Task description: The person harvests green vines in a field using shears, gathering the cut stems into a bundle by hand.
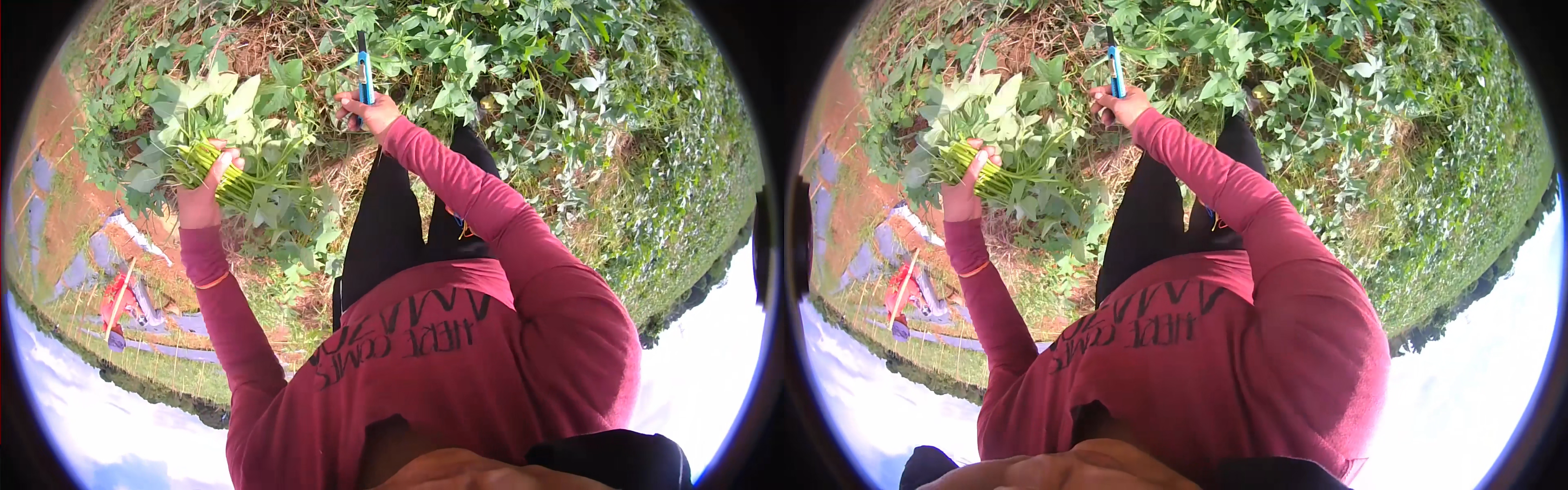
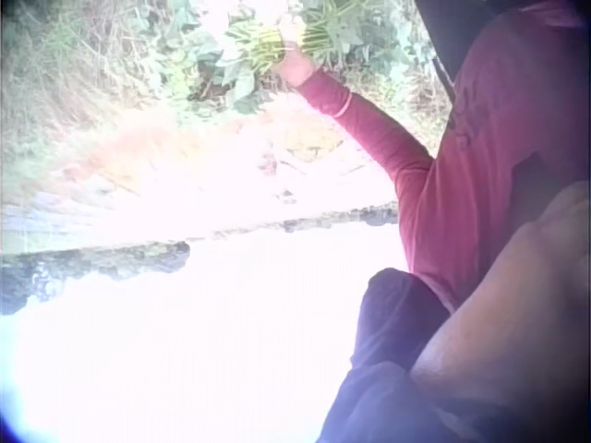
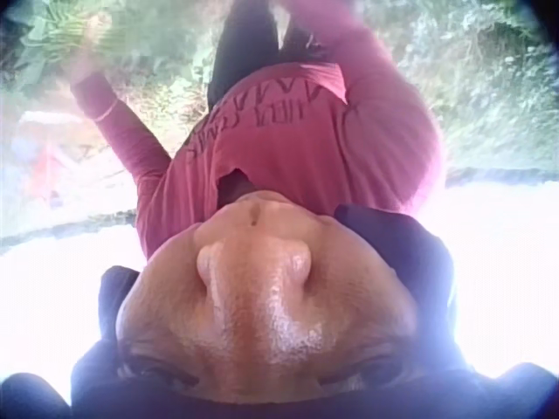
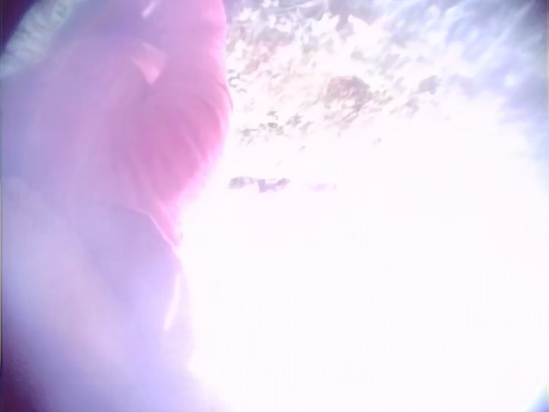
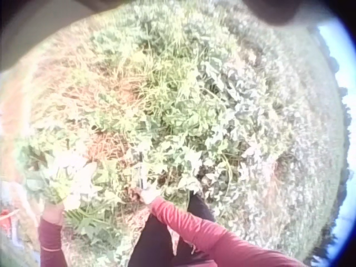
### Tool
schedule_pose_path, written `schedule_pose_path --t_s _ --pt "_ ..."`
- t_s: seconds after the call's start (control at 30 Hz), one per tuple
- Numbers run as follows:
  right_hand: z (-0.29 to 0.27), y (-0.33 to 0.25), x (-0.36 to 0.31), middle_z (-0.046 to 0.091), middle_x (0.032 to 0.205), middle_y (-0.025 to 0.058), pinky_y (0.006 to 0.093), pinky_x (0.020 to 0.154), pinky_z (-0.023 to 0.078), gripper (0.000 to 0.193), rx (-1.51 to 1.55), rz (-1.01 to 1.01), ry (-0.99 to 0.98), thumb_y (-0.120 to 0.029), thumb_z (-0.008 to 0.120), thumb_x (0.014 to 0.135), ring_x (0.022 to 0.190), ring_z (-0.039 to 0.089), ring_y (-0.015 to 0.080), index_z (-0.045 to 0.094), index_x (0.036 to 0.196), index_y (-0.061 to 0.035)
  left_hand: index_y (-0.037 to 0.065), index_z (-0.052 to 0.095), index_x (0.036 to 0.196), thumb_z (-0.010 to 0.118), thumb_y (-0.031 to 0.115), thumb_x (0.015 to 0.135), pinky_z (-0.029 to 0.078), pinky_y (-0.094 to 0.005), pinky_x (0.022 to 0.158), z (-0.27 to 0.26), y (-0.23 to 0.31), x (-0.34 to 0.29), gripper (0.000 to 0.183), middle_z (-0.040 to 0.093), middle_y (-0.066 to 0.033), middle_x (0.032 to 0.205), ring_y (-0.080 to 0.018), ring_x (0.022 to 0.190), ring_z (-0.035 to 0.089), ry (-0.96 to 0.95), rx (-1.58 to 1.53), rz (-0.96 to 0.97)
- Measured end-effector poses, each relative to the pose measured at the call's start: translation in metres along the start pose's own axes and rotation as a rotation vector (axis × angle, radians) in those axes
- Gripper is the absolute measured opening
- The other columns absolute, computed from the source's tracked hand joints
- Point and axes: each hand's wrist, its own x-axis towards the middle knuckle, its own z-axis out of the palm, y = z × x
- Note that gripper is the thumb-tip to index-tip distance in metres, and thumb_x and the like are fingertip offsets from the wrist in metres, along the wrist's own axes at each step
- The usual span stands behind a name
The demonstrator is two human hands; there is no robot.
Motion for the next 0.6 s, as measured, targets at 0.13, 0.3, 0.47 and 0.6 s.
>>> schedule_pose_path --t_s 0.13,0.3,0.47,0.6 --pt "-0.141 -0.026 -0.020 0.067 0.081 0.0045 0.0281 0.072 0.050 0.038 -0.695 -0.162 0.209 -0.036 0.074 0.084 0.074 0.062 0.0133 0.071 0.111 -0.0088 0.000 0.065 0.111 0.070 0.012 0.088 0.052 -0.0333 0.078 0.025 -0.037 -0.004 0.026 0.070 -0.0069 0.095 -0.0206 0.084 0.068 0.281 0.827 0.089" --pt "-0.264 -0.087 -0.097 0.070 0.092 0.0089 0.0317 0.084 0.050 0.062 -0.669 -0.058 0.375 -0.048 0.081 0.072 0.087 0.065 0.0186 0.068 0.113 -0.0036 0.006 0.067 0.112 0.071 0.015 0.088 0.053 -0.0327 0.077 0.104 -0.125 -0.044 0.026 0.071 -0.0074 0.094 -0.0187 0.083 0.067 -0.026 0.206 -0.438" --pt "-0.394 -0.097 -0.147 0.071 0.094 0.0135 0.0371 0.086 0.051 0.050 -0.861 -0.028 0.520 -0.045 0.079 0.072 0.090 0.068 0.0276 0.072 0.106 -0.0091 0.004 0.065 0.113 0.070 0.014 0.089 0.056 -0.0336 0.073 0.214 -0.128 -0.053 0.027 0.068 -0.0060 0.090 -0.0169 0.081 0.067 0.016 -0.147 -0.762" --pt "-0.476 -0.111 -0.166 0.071 0.101 0.0150 0.0398 0.090 0.050 0.072 -0.971 0.302 0.453 -0.059 0.073 0.071 0.098 0.068 0.0298 0.063 0.122 -0.0085 0.001 0.067 0.108 0.071 0.011 0.087 0.054 -0.0310 0.073 0.245 -0.122 -0.032 0.024 0.070 -0.0065 0.090 -0.0168 0.080 0.067 0.019 0.234 -0.542"
